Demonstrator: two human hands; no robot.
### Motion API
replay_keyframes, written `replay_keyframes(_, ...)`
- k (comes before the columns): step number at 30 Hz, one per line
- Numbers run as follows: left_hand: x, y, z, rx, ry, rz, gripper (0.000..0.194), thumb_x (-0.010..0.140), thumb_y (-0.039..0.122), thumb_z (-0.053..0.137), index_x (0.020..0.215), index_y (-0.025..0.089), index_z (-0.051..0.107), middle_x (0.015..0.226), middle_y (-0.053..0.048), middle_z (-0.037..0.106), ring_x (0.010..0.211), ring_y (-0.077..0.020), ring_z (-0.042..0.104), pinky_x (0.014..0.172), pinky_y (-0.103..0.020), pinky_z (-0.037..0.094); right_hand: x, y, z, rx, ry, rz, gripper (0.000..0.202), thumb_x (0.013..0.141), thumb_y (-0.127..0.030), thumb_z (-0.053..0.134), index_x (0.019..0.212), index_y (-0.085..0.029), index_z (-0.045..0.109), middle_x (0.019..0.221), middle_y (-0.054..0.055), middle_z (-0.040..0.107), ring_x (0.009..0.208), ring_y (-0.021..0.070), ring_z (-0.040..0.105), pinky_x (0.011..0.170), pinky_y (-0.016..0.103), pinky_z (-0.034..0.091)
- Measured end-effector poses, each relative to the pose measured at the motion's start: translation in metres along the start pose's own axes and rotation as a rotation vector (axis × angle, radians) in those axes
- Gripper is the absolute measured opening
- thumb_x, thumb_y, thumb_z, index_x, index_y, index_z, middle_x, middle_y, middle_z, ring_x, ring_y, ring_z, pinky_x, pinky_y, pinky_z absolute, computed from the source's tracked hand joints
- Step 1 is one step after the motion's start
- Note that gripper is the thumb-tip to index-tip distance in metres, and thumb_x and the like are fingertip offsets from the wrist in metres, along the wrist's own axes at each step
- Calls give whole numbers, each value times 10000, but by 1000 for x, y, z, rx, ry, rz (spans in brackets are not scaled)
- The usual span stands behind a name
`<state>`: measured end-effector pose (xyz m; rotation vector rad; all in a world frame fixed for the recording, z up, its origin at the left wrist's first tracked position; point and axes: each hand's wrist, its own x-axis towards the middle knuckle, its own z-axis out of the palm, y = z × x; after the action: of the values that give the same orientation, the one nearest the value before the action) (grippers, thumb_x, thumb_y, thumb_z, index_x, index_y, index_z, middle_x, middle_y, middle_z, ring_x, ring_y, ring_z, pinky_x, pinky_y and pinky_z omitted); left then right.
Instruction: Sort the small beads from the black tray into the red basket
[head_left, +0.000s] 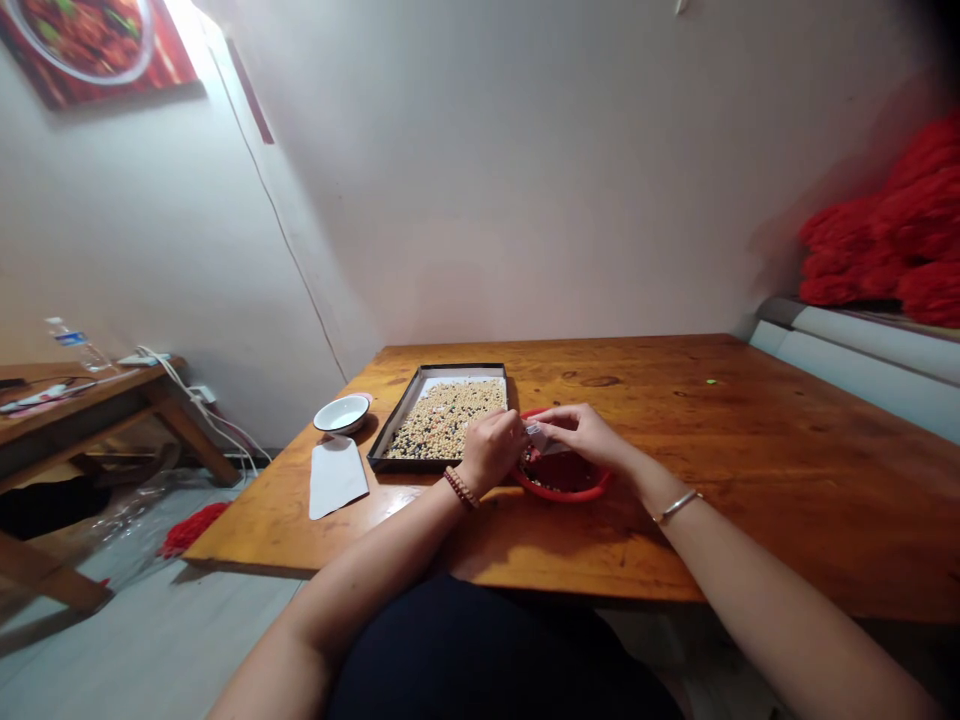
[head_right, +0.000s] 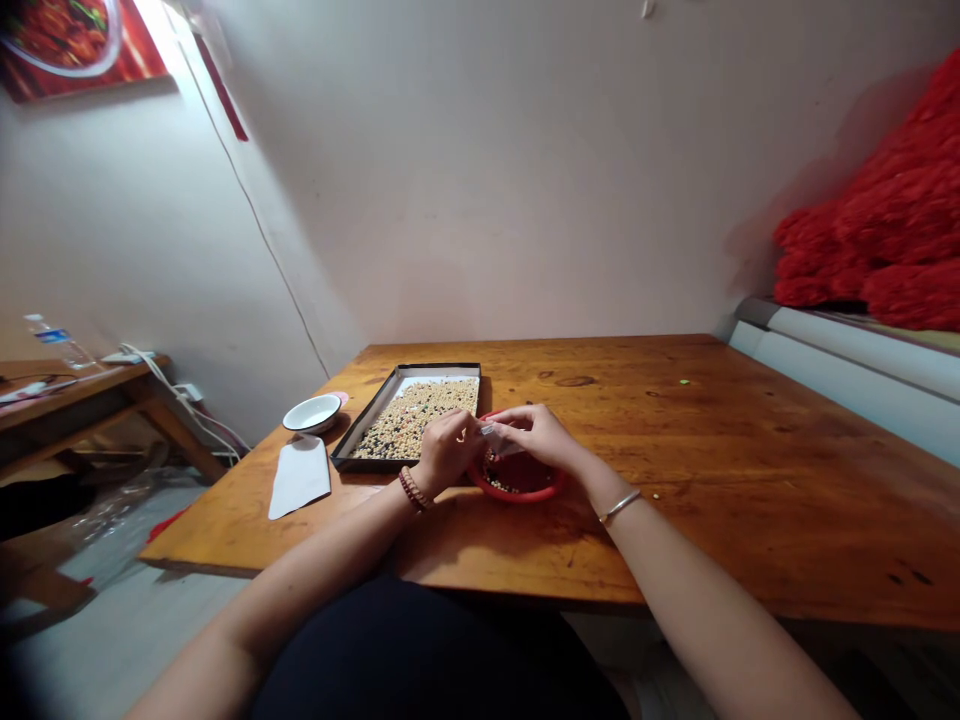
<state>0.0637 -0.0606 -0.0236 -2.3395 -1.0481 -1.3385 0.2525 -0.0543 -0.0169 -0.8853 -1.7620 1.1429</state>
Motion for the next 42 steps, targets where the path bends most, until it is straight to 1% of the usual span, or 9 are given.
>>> replay_keyframes(13,5,2,-3,8,3,89,381,879,345,576,564,186,431,561,11,478,556,-110,424,545,-238,336,-1,-6,5,60,12,-19,386,727,-481,711,929,-153,743,885,99,755,788,233,712,763,371,568)
replay_keyframes(17,5,3,-4,16,-26,114,316,861,306,593,592,186,477,604,0,517,597,-118,460,555,-236,370,-3,-5,5,9,24,-54,349,752,-453,694,895,-138,733,883,107,749,781,229,706,755,363,562)
replay_keyframes(21,5,3,-8,-27,-81,121,81,836,196,594,760,188,569,780,-17,631,754,-138,554,682,-246,461,2,1,1,1,89,-51,360,753,-480,673,873,-141,692,848,94,733,747,210,688,710,341,554)
replay_keyframes(26,11,-7,-17,34,27,56,91,838,200,583,922,191,549,1133,-65,601,967,-171,584,752,-270,491,17,15,-29,37,486,-120,348,760,-511,602,889,-189,576,839,69,688,755,192,657,699,321,523)
replay_keyframes(30,17,-24,-18,139,175,-130,128,877,227,532,996,181,514,1112,-98,566,875,-172,592,686,-274,481,8,10,-63,-263,1162,-149,250,856,-420,480,928,-187,534,919,114,654,825,218,622,740,350,476)
replay_keyframes(32,18,-33,-16,202,162,-255,156,886,196,497,1041,182,505,1092,-105,554,847,-180,591,677,-284,475,-1,2,-73,-464,1350,-203,254,907,-360,412,1007,-165,540,963,147,647,873,245,614,770,375,445)
replay_keyframes(35,16,-46,-16,331,-31,-404,282,863,169,512,1144,180,502,1168,-141,514,952,-230,582,744,-317,479,-9,-8,-70,-774,1274,-262,244,903,-321,454,992,-151,603,977,161,669,918,282,594,849,421,384)
replay_keyframes(38,12,-59,-19,440,-274,-494,394,831,190,575,1216,147,501,1312,-200,431,1113,-288,529,874,-363,454,-7,-7,-54,-916,995,-255,198,882,-314,523,905,-182,669,900,118,707,857,264,596,854,410,361)
replay_keyframes(42,10,-69,-22,407,-579,-550,203,848,258,573,1013,169,652,1088,-136,619,996,-256,593,846,-336,458,2,5,-32,-916,626,-278,169,854,-329,599,830,-216,721,856,74,723,853,237,612,858,385,371)
